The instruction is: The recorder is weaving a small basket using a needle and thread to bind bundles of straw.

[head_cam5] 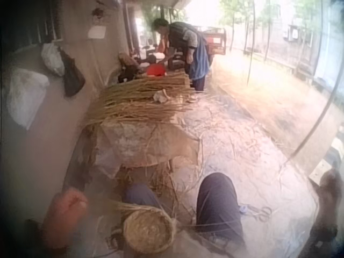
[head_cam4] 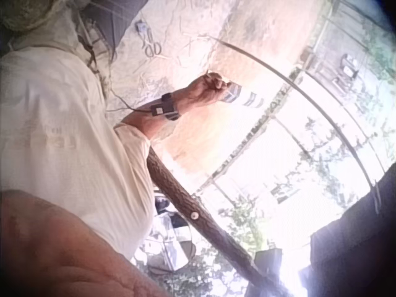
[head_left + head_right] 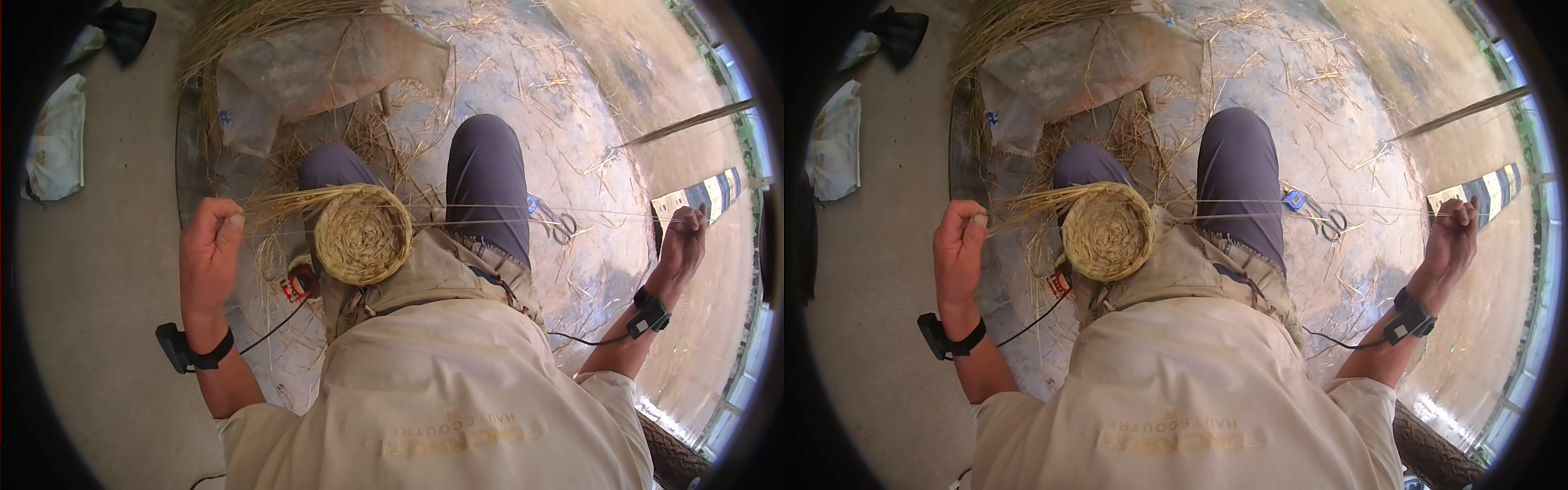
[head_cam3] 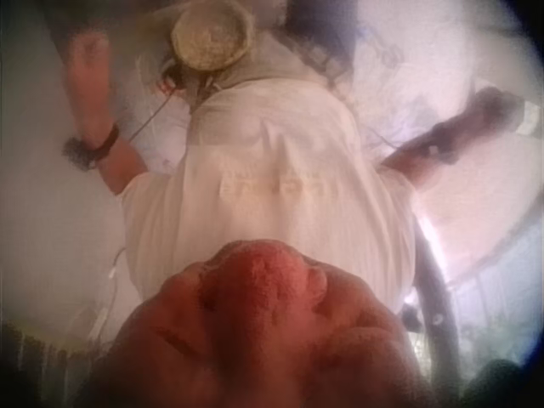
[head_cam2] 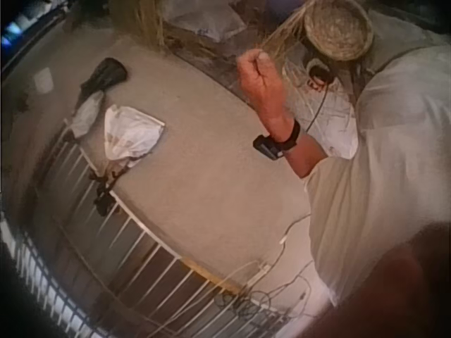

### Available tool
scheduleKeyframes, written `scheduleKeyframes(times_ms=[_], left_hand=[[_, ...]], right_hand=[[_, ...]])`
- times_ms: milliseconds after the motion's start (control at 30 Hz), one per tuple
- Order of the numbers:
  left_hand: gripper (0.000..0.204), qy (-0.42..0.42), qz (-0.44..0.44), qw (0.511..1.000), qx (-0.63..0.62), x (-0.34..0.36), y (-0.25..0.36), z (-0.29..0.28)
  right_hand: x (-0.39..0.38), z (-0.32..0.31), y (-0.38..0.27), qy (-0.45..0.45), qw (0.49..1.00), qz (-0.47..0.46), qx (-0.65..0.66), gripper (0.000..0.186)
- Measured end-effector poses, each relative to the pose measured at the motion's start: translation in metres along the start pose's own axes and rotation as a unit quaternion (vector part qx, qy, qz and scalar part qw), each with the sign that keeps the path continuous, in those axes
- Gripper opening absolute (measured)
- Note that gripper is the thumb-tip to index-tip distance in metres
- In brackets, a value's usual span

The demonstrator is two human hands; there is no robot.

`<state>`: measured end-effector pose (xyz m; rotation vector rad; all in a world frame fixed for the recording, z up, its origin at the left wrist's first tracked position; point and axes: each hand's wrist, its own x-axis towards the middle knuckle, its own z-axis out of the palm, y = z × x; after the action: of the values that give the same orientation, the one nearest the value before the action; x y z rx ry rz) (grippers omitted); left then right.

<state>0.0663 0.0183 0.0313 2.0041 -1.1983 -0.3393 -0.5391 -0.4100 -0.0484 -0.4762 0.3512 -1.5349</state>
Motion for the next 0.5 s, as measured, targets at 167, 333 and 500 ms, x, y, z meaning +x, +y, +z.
scheduleKeyframes(times_ms=[167, 333, 500], left_hand=[[0.009, 0.031, 0.015, 0.988, 0.151, -0.002, -0.014, -0.009], [0.009, 0.08, -0.052, 0.976, 0.193, -0.002, -0.052, -0.042], [0.012, 0.118, -0.092, 0.983, 0.102, 0.001, -0.098, -0.092]], right_hand=[[0.021, -0.033, -0.014, 0.052, 0.999, 0.009, -0.005, 0.027], [0.047, -0.064, -0.041, 0.07, 0.998, 0.005, 0.003, 0.008], [0.093, -0.133, -0.095, 0.123, 0.991, 0.018, -0.043, 0.006]])
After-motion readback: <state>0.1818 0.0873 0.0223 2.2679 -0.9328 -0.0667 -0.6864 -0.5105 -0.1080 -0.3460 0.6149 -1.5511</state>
